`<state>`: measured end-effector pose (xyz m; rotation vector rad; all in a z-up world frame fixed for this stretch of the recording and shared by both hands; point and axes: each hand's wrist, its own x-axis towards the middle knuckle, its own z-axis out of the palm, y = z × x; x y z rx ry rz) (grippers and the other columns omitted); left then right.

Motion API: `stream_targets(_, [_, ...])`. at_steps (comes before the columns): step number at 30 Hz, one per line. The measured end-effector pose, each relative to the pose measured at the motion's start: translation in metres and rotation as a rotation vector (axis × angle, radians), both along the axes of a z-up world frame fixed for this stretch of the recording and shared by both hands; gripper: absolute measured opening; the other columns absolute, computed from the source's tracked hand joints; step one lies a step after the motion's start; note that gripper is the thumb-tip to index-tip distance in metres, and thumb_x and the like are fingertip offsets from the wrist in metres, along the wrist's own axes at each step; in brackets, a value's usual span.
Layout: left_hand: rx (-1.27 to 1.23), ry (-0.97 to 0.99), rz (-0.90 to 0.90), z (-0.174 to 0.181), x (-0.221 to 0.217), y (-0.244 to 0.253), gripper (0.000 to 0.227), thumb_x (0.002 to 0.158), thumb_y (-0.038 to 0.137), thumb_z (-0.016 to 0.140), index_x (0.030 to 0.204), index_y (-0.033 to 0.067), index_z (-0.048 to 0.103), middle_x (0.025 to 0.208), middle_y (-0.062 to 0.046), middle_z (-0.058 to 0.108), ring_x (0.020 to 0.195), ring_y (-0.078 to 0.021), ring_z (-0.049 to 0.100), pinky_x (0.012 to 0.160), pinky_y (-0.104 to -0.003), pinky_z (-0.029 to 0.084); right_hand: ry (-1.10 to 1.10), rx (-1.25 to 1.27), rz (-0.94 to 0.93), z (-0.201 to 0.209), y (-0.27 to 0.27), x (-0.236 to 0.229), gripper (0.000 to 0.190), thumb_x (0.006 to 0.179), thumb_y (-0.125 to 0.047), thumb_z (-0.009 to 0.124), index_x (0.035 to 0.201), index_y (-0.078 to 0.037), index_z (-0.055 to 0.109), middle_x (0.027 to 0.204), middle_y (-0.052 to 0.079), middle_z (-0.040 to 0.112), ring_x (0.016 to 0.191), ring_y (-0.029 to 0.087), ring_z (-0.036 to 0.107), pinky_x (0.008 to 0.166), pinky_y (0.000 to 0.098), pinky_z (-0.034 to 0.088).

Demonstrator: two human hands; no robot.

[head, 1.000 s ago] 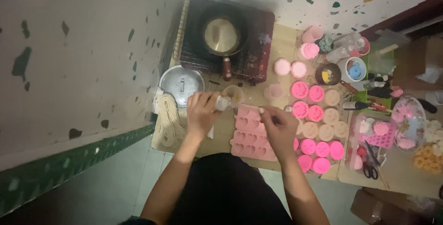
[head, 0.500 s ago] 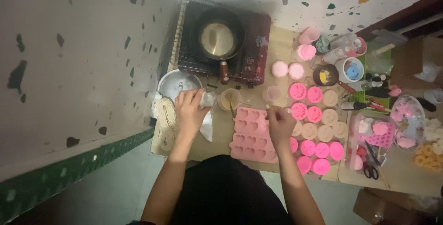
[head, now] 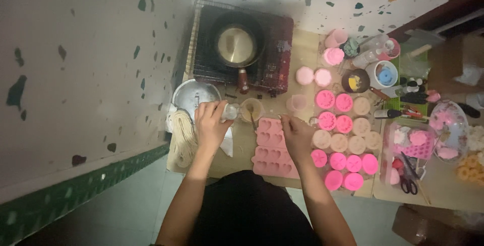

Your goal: The recorder prepares candle wicks and mixes fragrance oils into a wax container at a workstation.

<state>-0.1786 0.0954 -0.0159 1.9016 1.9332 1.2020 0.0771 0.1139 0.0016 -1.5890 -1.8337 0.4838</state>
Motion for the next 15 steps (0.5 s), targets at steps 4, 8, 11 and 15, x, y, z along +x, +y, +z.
stream_targets(4, [0.031,-0.008,-0.004,0.001,0.001,0.001,0.062,0.055,0.009,0.090,0.115,0.0088,0.072,0.111,-0.003,0.067,0.105,-0.0264,0.059,0.090,-0.041,0.044,0.069,-0.001,-0.021,0.001,-0.001,0.001,0.015,0.094,-0.015,0.074,0.097,0.000,0.076,0.074,0.012,0.071,0.060,0.017,0.064,0.058,0.0310,0.050])
stream_targets(8, [0.010,0.010,-0.010,0.001,0.002,0.002,0.064,0.054,0.010,0.091,0.115,0.0088,0.072,0.110,-0.004,0.066,0.105,-0.0269,0.059,0.090,-0.042,0.044,0.160,0.044,-0.061,0.029,-0.011,0.007,0.017,0.095,-0.013,0.074,0.101,0.002,0.075,0.077,0.008,0.073,0.064,0.011,0.066,0.061,0.0273,0.052])
stream_targets(11, [0.013,-0.005,-0.018,0.000,0.005,0.002,0.062,0.054,0.010,0.090,0.114,0.0091,0.073,0.110,-0.004,0.067,0.104,-0.0271,0.059,0.089,-0.042,0.043,0.300,-0.051,-0.176,0.052,-0.024,0.015,0.017,0.097,-0.013,0.074,0.102,0.003,0.076,0.074,0.004,0.070,0.065,0.007,0.061,0.061,0.0248,0.049])
stream_targets(15, [0.015,-0.009,-0.037,0.004,0.009,0.001,0.061,0.057,0.010,0.090,0.116,0.0098,0.073,0.110,-0.003,0.067,0.105,-0.0262,0.059,0.090,-0.041,0.044,0.514,-0.014,-0.181,0.065,-0.035,0.018,0.015,0.100,-0.011,0.071,0.104,0.003,0.075,0.078,0.001,0.069,0.069,0.006,0.062,0.064,0.0210,0.052])
